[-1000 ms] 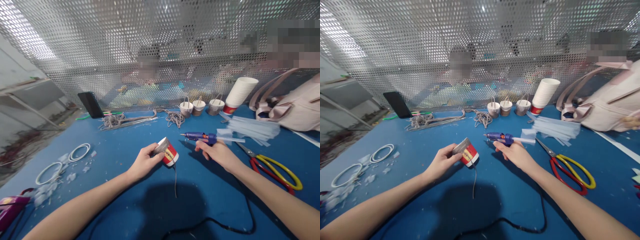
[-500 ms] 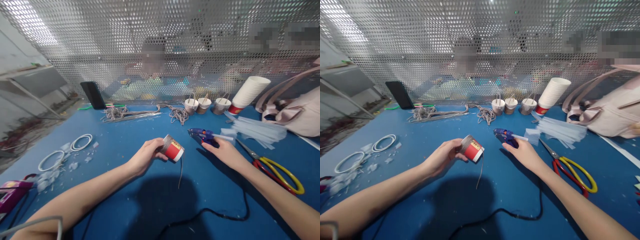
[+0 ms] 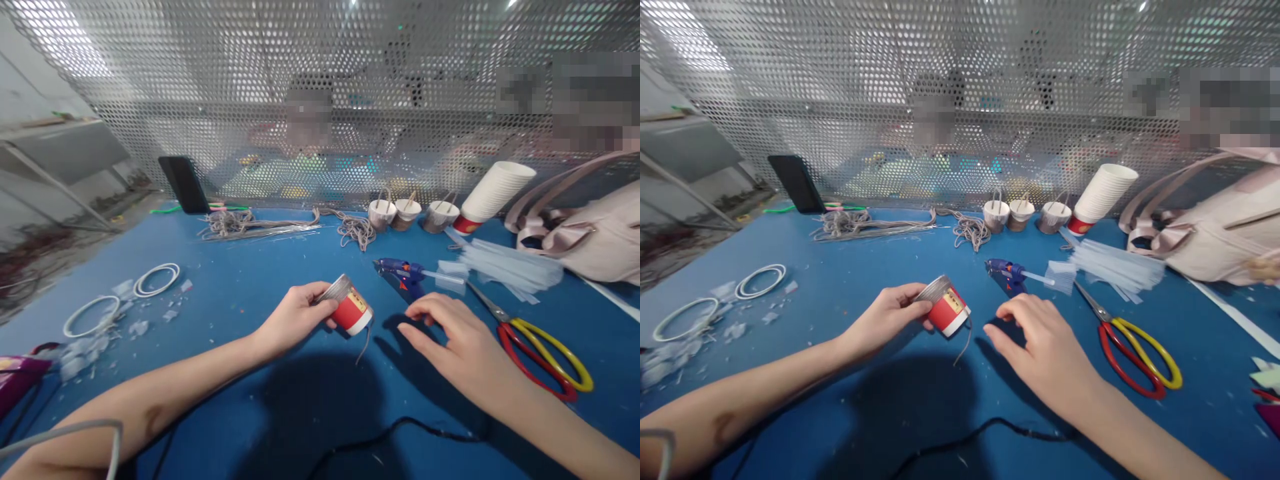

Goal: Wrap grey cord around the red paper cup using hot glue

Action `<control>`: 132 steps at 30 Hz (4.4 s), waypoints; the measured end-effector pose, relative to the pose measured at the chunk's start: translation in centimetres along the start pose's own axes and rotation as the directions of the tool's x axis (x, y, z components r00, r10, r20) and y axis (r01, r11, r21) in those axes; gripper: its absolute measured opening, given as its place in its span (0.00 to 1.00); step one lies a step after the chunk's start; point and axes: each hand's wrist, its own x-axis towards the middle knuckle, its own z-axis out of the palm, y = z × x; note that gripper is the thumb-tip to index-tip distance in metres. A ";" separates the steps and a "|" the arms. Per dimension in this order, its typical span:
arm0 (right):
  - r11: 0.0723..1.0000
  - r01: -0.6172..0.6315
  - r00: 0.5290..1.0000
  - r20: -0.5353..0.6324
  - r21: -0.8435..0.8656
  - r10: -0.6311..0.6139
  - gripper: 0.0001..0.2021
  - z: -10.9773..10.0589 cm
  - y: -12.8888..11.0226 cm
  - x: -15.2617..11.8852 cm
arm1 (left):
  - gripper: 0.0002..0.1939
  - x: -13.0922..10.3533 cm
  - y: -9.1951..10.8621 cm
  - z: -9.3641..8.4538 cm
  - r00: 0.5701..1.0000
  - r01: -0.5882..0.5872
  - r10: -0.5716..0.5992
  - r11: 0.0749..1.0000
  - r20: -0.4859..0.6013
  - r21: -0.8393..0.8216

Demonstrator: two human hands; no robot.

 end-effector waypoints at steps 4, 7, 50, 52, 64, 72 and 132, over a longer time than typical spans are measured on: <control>0.991 0.098 0.994 0.039 0.090 -0.101 0.06 1.3 -1.7 1.7 | 0.12 -0.1 0.0 -0.1 1.000 -0.003 0.003 1.000 0.006 -0.012; 0.976 0.167 0.986 0.007 0.139 -0.169 0.04 2.6 -2.3 2.8 | 0.13 -0.2 0.2 0.0 1.000 0.007 -0.006 0.998 0.016 -0.058; 0.961 0.186 0.974 -0.168 0.206 -0.152 0.03 5.2 -2.1 2.4 | 0.07 -0.7 -0.7 0.3 0.962 -0.234 0.272 0.840 -0.007 0.490; 0.963 0.188 0.974 -0.161 0.194 -0.158 0.03 5.3 -2.1 2.3 | 0.07 -0.6 -0.7 0.2 0.959 -0.243 0.282 0.840 -0.008 0.485; 0.956 0.268 0.940 -0.249 0.117 -0.233 0.08 5.3 -2.9 2.4 | 0.09 -0.8 -1.1 0.4 0.937 -0.307 0.348 0.796 0.021 0.521; 0.952 0.305 0.911 -0.293 0.007 -0.290 0.08 5.1 -3.0 2.5 | 0.12 -0.8 -1.3 0.3 0.930 -0.335 0.361 0.764 0.064 0.551; 0.963 0.206 0.959 -0.233 0.173 -0.163 0.04 6.8 -1.4 2.2 | 0.16 -0.5 -1.5 0.7 0.978 -0.175 0.205 0.915 -0.045 0.364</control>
